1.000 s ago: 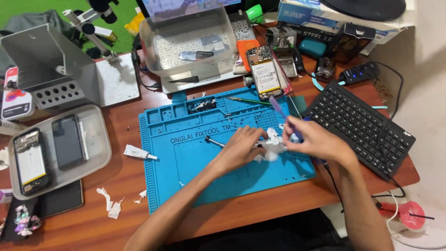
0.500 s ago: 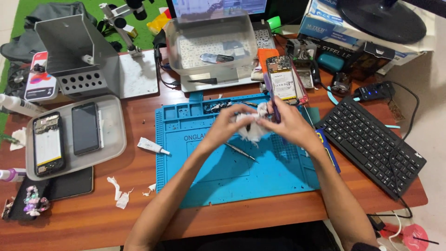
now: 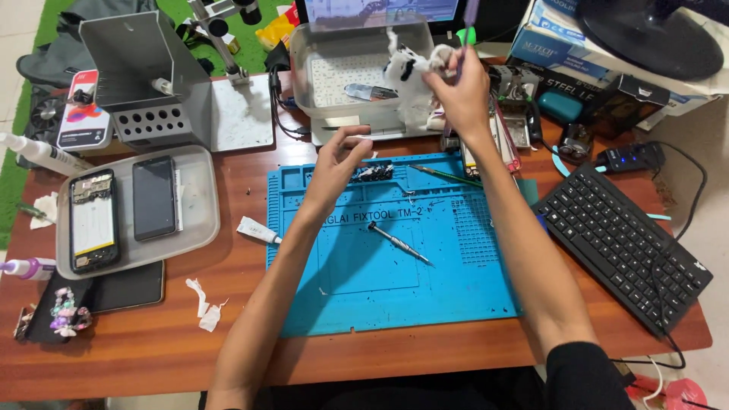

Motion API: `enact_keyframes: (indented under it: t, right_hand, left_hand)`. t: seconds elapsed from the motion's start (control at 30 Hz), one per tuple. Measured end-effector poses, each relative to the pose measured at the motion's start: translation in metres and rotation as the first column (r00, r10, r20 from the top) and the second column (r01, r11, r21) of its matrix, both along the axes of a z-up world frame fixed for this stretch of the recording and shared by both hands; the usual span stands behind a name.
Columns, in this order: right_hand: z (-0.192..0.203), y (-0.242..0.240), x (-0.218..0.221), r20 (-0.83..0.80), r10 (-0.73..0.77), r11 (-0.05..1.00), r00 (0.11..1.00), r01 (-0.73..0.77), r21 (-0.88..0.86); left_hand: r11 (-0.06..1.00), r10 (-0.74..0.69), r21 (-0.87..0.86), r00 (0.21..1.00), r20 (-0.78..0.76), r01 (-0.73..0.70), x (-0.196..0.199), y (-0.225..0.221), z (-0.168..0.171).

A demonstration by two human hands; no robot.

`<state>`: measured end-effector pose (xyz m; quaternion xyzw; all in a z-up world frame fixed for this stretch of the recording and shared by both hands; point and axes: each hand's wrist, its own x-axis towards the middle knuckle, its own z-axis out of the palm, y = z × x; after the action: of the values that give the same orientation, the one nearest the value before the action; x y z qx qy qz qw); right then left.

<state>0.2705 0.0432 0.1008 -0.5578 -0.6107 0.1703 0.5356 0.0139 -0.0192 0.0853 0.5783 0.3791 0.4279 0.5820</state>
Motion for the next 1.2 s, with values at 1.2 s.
enact_keyframes:
  t: [1.2]
  right_hand:
    - [-0.03, -0.245, -0.066, 0.402, 0.126, 0.81, 0.907, 0.14, -0.569]
  left_hand:
    - [0.969, -0.172, 0.141, 0.962, -0.213, 0.205, 0.003, -0.031, -0.056]
